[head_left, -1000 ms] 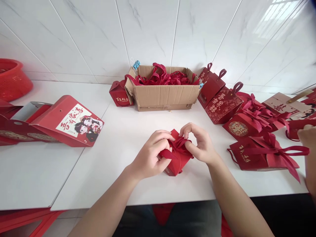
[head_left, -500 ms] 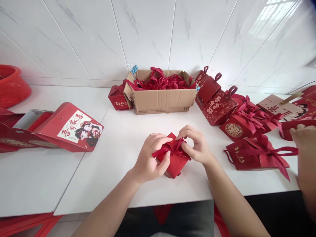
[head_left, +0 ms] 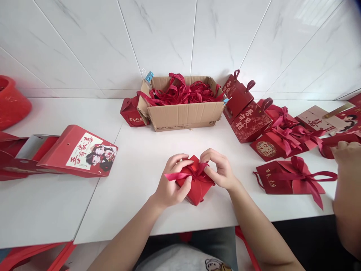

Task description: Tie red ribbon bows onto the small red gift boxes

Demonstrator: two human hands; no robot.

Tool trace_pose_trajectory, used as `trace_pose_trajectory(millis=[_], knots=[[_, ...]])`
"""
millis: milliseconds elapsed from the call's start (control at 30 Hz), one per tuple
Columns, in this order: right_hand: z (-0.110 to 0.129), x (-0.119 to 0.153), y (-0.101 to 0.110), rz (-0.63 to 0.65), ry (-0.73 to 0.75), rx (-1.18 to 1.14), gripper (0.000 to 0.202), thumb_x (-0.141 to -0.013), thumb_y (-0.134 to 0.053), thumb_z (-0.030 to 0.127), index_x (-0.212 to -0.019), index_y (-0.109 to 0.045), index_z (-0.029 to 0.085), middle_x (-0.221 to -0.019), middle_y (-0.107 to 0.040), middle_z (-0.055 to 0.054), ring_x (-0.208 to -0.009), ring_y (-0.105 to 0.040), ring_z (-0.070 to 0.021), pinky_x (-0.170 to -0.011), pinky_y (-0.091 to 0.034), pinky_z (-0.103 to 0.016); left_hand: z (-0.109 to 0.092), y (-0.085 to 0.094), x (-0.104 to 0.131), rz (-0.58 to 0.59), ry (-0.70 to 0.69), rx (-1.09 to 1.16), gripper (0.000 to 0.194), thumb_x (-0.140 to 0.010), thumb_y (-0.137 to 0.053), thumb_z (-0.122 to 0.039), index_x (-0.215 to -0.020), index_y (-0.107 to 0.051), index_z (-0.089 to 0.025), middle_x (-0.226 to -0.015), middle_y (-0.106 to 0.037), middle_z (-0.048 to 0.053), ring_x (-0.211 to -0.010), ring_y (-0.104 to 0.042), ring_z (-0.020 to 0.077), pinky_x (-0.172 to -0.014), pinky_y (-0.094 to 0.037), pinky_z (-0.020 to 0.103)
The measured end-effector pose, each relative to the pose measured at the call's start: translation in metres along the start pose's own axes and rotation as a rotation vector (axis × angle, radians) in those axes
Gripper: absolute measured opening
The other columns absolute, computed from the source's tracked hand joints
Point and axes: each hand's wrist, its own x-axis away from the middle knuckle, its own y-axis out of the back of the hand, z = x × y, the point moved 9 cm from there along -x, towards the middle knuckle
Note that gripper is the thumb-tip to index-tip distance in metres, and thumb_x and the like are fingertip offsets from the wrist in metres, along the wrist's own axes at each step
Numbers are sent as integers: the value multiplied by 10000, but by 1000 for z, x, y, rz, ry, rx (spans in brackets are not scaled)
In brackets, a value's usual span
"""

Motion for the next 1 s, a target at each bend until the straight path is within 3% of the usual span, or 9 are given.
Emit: trace_pose_trajectory(millis=[133,267,533,633,733,833,1000], knots=[[-1,0,4,41,0,-27,221,-716,-480,35,-829,-583,196,-802,-595,-45,-754,-549,-172,-697,-466,-345,1,-2,-3,24,-3,49,267,-810,-551,-161,-1074,-555,-201,-1133,-555,113,-1105,-536,255,-912,-501,459],[-2,1,5,112,-8,-34,305,-639,-453,25,-843,-594,202,-798,-612,-34,-745,-549,-174,-690,-466,-345,-3,4,-4,-15,-32,30,287,-788,-566,-165,-1070,-541,-208,-1043,-572,90,-1014,-555,241,-857,-511,443],[-4,2,4,127,-48,-27,237,-626,-463,65,-792,-566,198,-701,-542,-4,-625,-457,-133,-587,-427,-285,-22,17,0,-123,-157,-144,292,-747,-625,-143,-1018,-558,-228,-825,-571,29,-741,-523,175,-652,-481,325],[-3,4,3,133,-73,-28,199,-631,-468,65,-761,-539,197,-633,-495,26,-562,-399,-107,-535,-384,-253,-31,17,1,-87,-233,-178,274,-758,-622,-115,-997,-534,-214,-709,-548,-9,-603,-471,137,-572,-429,288],[-1,6,1,138,-79,-31,174,-617,-469,64,-719,-486,204,-611,-454,41,-538,-366,-94,-506,-352,-235,-37,18,1,-41,-229,-267,176,-776,-611,-108,-796,-470,-211,-591,-454,-44,-526,-392,118,-530,-368,275],[0,6,-1,160,-90,-31,174,-597,-468,77,-699,-432,213,-607,-428,49,-529,-347,-88,-495,-335,-229,-42,17,4,24,-208,-398,248,-800,-588,-122,-660,-401,-205,-598,-443,-26,-541,-384,122,-524,-349,274],[4,7,-5,279,-98,-2,179,-557,-455,95,-678,-410,219,-607,-419,47,-543,-348,-97,-509,-331,-237,-46,15,12,86,-215,-466,256,-840,-533,-130,-618,-423,-196,-616,-438,-6,-553,-384,128,-515,-344,275]])
